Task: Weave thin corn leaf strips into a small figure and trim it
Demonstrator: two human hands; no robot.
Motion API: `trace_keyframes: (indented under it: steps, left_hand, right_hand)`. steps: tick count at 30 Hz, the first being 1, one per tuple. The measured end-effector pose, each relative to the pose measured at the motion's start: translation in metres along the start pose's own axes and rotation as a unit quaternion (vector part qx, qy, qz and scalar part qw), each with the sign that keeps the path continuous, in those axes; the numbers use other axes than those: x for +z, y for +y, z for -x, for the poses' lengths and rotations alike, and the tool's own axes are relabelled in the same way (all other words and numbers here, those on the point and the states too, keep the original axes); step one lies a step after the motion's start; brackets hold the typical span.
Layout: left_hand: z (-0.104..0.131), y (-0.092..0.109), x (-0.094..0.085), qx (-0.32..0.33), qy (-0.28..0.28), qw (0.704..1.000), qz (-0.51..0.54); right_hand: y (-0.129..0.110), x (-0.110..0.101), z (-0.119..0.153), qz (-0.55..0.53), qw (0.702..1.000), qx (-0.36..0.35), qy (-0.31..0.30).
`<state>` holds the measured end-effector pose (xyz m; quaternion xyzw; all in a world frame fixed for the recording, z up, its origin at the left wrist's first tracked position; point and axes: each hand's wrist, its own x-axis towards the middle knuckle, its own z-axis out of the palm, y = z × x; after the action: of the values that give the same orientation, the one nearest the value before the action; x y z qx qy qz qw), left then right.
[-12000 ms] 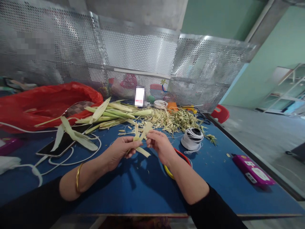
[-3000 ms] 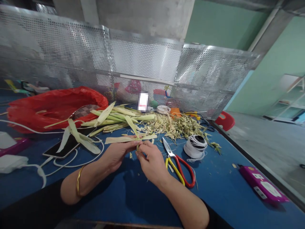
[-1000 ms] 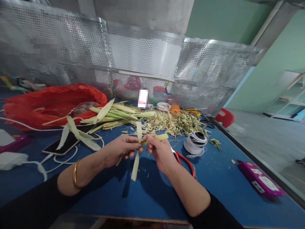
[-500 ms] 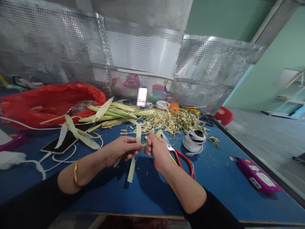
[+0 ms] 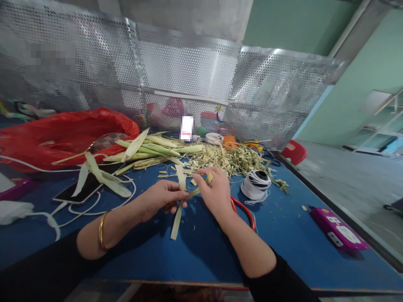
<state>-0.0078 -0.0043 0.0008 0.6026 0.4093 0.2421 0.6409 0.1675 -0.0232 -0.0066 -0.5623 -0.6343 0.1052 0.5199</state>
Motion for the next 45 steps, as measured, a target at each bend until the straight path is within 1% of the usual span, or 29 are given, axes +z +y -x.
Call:
trace_keyframes:
  steps: [1,2,3,5,6,7,8,10,12,13,15,17,18,19,20,21,23,24,25,26,27,29,32,36,39,42,45]
  left_hand:
    - [0.001,0.000,0.001,0.003,-0.003,1.000,-0.011]
    - [0.001,0.001,0.003,0.005,-0.007,1.000,-0.024]
    - [0.002,0.001,0.004,0.007,-0.012,0.999,-0.038]
    - [0.002,0.000,0.006,0.010,-0.019,0.998,-0.063]
    - [0.002,-0.001,0.007,0.010,-0.024,0.997,-0.069]
    - [0.002,-0.001,0.008,0.009,-0.027,0.997,-0.071]
    - [0.002,-0.001,0.008,0.007,-0.031,0.997,-0.069]
    - [0.001,-0.002,0.008,0.004,-0.039,0.998,-0.057]
    - [0.000,-0.003,0.008,-0.001,-0.045,0.998,-0.046]
    - [0.000,-0.004,0.008,-0.006,-0.047,0.998,-0.038]
    - [-0.002,-0.006,0.007,-0.020,-0.044,0.999,-0.004]
    - [-0.003,-0.006,0.006,-0.024,-0.021,0.998,0.059]
    - [-0.004,-0.004,0.004,-0.018,-0.006,0.995,0.097]
    - [-0.004,-0.003,0.002,-0.010,0.008,0.990,0.137]
    - [-0.005,0.000,-0.001,-0.001,0.021,0.984,0.175]
    - [-0.005,0.002,-0.003,0.009,0.028,0.978,0.209]
    - [-0.005,0.007,-0.007,0.028,0.030,0.965,0.259]
    - [-0.004,0.009,-0.008,0.038,0.027,0.960,0.275]
    - [-0.004,0.009,-0.008,0.046,0.023,0.957,0.285]
    - [-0.004,0.009,-0.008,0.057,0.016,0.956,0.289]
    - [-0.004,0.009,-0.006,0.067,0.011,0.954,0.292]
    - [-0.004,0.006,-0.003,0.082,0.009,0.952,0.293]
    - [-0.006,0.000,0.004,0.088,0.023,0.953,0.291]
    - [-0.008,-0.004,0.011,0.091,0.052,0.957,0.271]
    - [-0.007,-0.004,0.014,0.088,0.067,0.958,0.265]
    - [-0.007,-0.004,0.015,0.091,0.079,0.955,0.271]
    - [-0.008,-0.004,0.014,0.097,0.084,0.952,0.279]
  right_hand:
    - [-0.002,0.000,0.001,0.003,1.000,0.000,-0.027]
    - [-0.004,0.000,0.002,-0.012,0.998,0.021,-0.061]
    - [-0.006,0.001,0.004,-0.044,0.992,0.058,-0.100]
    - [-0.009,0.004,0.007,-0.134,0.967,0.145,-0.163]
    - [-0.011,0.005,0.008,-0.177,0.951,0.180,-0.178]
    - [-0.011,0.007,0.009,-0.215,0.938,0.203,-0.179]
    - [-0.011,0.009,0.011,-0.242,0.932,0.215,-0.164]
    - [-0.009,0.014,0.013,-0.270,0.930,0.218,-0.118]
    - [-0.005,0.019,0.014,-0.267,0.936,0.212,-0.084]
    - [-0.003,0.020,0.014,-0.252,0.942,0.206,-0.078]
    - [-0.001,0.020,0.013,-0.191,0.964,0.172,-0.066]
    - [-0.004,0.014,0.012,-0.094,0.992,0.084,-0.020]
    - [-0.008,0.009,0.012,-0.038,0.999,0.013,0.025]
    - [-0.012,0.004,0.012,0.009,0.996,-0.052,0.072]
    - [-0.017,-0.001,0.014,0.037,0.989,-0.100,0.101]
    - [-0.021,-0.005,0.016,0.051,0.982,-0.141,0.115]
    - [-0.028,-0.008,0.022,0.067,0.976,-0.183,0.095]
    - [-0.030,-0.006,0.026,0.078,0.975,-0.200,0.062]
    - [-0.031,-0.004,0.028,0.091,0.975,-0.204,0.015]
    - [-0.031,0.000,0.031,0.100,0.976,-0.194,-0.028]
    - [-0.031,0.005,0.032,0.105,0.978,-0.168,-0.067]
    - [-0.030,0.014,0.034,0.089,0.985,-0.102,-0.108]
    - [-0.028,0.024,0.033,0.056,0.992,-0.031,-0.109]
    - [-0.025,0.029,0.033,0.061,0.995,0.017,-0.082]
    - [-0.021,0.031,0.033,0.065,0.995,0.023,-0.075]
    - [-0.019,0.031,0.033,0.043,0.996,0.004,-0.073]
    - [-0.019,0.030,0.032,0.014,0.996,-0.013,-0.089]
